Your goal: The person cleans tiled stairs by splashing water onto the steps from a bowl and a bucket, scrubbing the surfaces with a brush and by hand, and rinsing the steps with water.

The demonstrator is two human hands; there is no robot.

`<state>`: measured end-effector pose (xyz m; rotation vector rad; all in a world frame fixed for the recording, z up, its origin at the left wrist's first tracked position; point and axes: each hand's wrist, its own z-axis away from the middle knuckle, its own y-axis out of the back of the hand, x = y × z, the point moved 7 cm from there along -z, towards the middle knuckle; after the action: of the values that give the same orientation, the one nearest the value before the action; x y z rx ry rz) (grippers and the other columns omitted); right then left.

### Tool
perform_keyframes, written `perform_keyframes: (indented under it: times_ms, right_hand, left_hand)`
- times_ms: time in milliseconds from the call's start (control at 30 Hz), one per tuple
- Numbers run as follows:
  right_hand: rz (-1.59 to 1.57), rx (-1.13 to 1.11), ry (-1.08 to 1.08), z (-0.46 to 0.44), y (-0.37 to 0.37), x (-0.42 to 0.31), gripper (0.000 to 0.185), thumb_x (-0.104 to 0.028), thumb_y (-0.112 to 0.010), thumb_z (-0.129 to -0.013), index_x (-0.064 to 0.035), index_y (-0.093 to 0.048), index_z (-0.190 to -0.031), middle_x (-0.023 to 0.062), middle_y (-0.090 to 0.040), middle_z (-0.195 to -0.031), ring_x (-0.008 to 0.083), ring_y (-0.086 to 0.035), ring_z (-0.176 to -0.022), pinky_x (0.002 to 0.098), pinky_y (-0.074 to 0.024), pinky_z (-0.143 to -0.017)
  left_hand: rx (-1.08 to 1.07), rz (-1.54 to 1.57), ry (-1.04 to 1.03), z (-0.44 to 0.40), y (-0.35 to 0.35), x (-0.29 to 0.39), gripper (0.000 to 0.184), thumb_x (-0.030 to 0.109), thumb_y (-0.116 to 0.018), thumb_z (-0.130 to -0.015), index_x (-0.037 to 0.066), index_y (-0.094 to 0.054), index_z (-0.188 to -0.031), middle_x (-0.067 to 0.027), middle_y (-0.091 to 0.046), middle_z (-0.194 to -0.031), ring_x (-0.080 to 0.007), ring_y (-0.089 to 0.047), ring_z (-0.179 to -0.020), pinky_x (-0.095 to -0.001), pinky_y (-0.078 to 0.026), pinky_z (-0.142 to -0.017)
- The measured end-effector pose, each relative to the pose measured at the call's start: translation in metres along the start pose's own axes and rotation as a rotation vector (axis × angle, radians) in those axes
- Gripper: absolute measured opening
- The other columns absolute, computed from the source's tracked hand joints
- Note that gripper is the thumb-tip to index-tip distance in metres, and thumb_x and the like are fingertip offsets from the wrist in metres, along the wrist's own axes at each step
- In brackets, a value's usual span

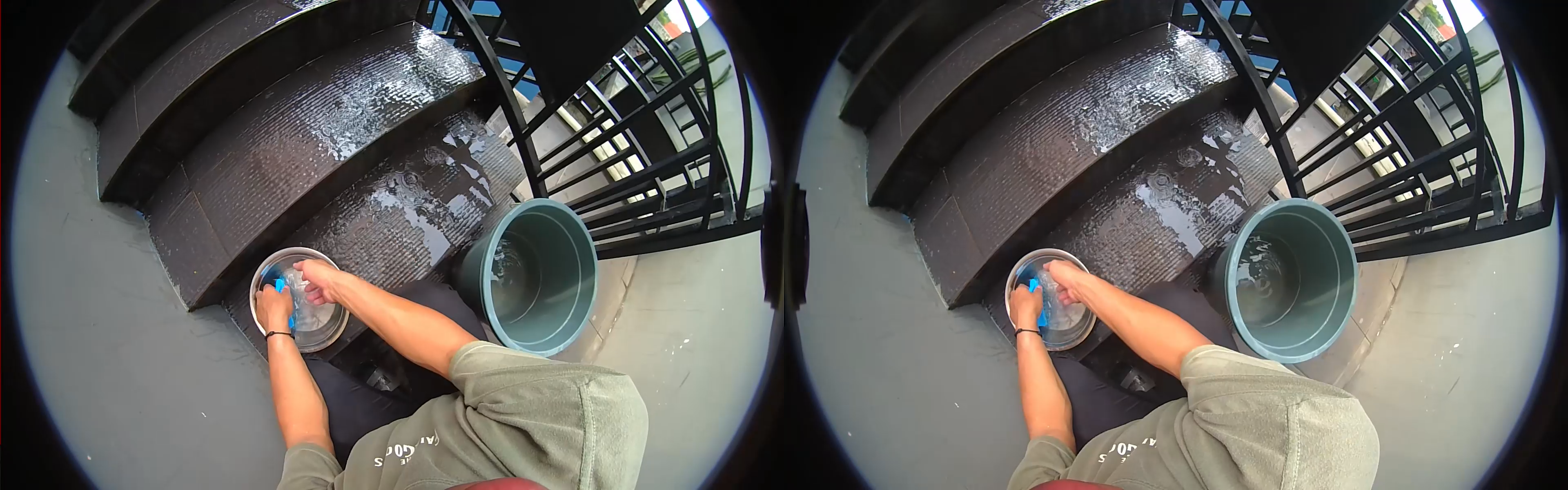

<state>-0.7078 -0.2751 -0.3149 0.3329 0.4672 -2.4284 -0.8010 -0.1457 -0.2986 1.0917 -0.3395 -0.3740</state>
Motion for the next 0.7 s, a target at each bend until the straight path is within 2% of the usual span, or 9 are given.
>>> perform_keyframes:
  times_ms: [133, 233, 300, 367, 400, 467, 533, 633, 700]
  right_hand:
    - [-0.036, 0.152, 0.137, -0.091, -0.003, 0.023, 0.043, -0.039, -0.052, -0.097, 0.0016, -0.061, -0.105, 0.0163, -0.066, -0.101, 0.0252, -0.064, -0.087, 0.0386, -0.0521, -0.074]
    - [-0.541, -0.128, -0.047, -0.088, -0.024, 0.027, 0.039, -0.033, -0.047, -0.099, 0.0017, -0.064, -0.090, 0.0148, -0.069, -0.086, 0.0291, -0.069, -0.082, 0.0414, -0.0576, -0.076]
    - [-1.035, -0.587, 0.151, -0.046, -0.025, -0.035, 0.039, -0.031, -0.045, -0.100, 0.0002, -0.066, -0.092, 0.0158, -0.071, -0.090, 0.0314, -0.070, -0.088, 0.0440, -0.0585, -0.080]
    - [-1.355, -1.126, 0.644, 0.030, 0.035, -0.122, 0.038, -0.031, -0.044, -0.103, -0.0012, -0.068, -0.105, 0.0150, -0.073, -0.104, 0.0309, -0.070, -0.098, 0.0435, -0.0573, -0.086]
    - [-1.444, -1.191, 0.811, 0.069, 0.075, -0.147, 0.041, -0.031, -0.039, -0.105, -0.0017, -0.067, -0.109, 0.0138, -0.072, -0.111, 0.0302, -0.067, -0.108, 0.0425, -0.0552, -0.092]
    - [-1.523, -0.932, 0.997, 0.091, 0.128, -0.161, 0.043, -0.033, -0.034, -0.106, -0.0041, -0.063, -0.117, 0.0153, -0.067, -0.125, 0.0307, -0.062, -0.119, 0.0457, -0.0499, -0.101]
    - [-1.330, -0.635, 0.799, 0.063, 0.120, -0.140, 0.038, -0.032, -0.037, -0.104, -0.0060, -0.063, -0.114, 0.0152, -0.067, -0.123, 0.0319, -0.063, -0.118, 0.0499, -0.0487, -0.101]
    - [-0.345, -0.340, 0.389, 0.031, 0.048, -0.085, 0.033, -0.032, -0.052, -0.093, -0.0066, -0.062, -0.112, 0.0147, -0.066, -0.122, 0.0295, -0.064, -0.107, 0.0477, -0.0493, -0.088]
    - [0.012, -0.183, 0.270, 0.007, 0.009, -0.053, 0.039, -0.029, -0.057, -0.090, -0.0040, -0.060, -0.120, 0.0174, -0.065, -0.121, 0.0293, -0.063, -0.106, 0.0480, -0.0492, -0.085]
  left_hand:
    - [0.017, 0.036, 0.006, 0.007, 0.005, -0.001, 0.039, 0.029, -0.058, -0.094, 0.003, -0.061, -0.123, -0.0204, -0.062, -0.127, -0.0394, -0.060, -0.116, -0.0483, -0.049, -0.095]
    - [0.012, 0.083, 0.036, 0.008, 0.005, -0.007, 0.037, 0.022, -0.052, -0.096, 0.007, -0.057, -0.129, -0.0177, -0.062, -0.129, -0.0371, -0.060, -0.119, -0.0494, -0.049, -0.095]
    - [0.021, 0.085, 0.031, 0.010, 0.008, -0.006, 0.037, 0.022, -0.051, -0.096, 0.008, -0.057, -0.130, -0.0175, -0.062, -0.129, -0.0373, -0.060, -0.119, -0.0496, -0.049, -0.096]
    - [0.044, 0.092, 0.026, 0.016, 0.011, -0.004, 0.037, 0.021, -0.051, -0.096, 0.009, -0.057, -0.130, -0.0172, -0.063, -0.128, -0.0374, -0.060, -0.118, -0.0496, -0.049, -0.096]
    - [0.044, 0.097, 0.025, 0.017, 0.011, -0.005, 0.037, 0.021, -0.051, -0.096, 0.009, -0.057, -0.130, -0.0174, -0.063, -0.127, -0.0375, -0.060, -0.117, -0.0495, -0.049, -0.096]
    - [0.048, 0.101, 0.024, 0.018, 0.012, -0.004, 0.037, 0.021, -0.051, -0.096, 0.008, -0.057, -0.130, -0.0180, -0.064, -0.126, -0.0377, -0.060, -0.117, -0.0493, -0.049, -0.096]
    - [0.076, 0.074, -0.006, 0.013, 0.011, -0.001, 0.037, 0.019, -0.052, -0.095, 0.008, -0.058, -0.130, -0.0191, -0.064, -0.124, -0.0380, -0.061, -0.116, -0.0491, -0.049, -0.096]
    - [0.091, 0.016, -0.042, 0.005, 0.003, 0.005, 0.037, 0.017, -0.051, -0.094, 0.008, -0.058, -0.129, -0.0207, -0.065, -0.121, -0.0386, -0.061, -0.115, -0.0488, -0.048, -0.096]
    - [0.088, 0.013, -0.046, 0.002, 0.002, 0.012, 0.038, 0.015, -0.049, -0.092, 0.008, -0.059, -0.129, -0.0222, -0.065, -0.121, -0.0391, -0.061, -0.115, -0.0486, -0.049, -0.096]
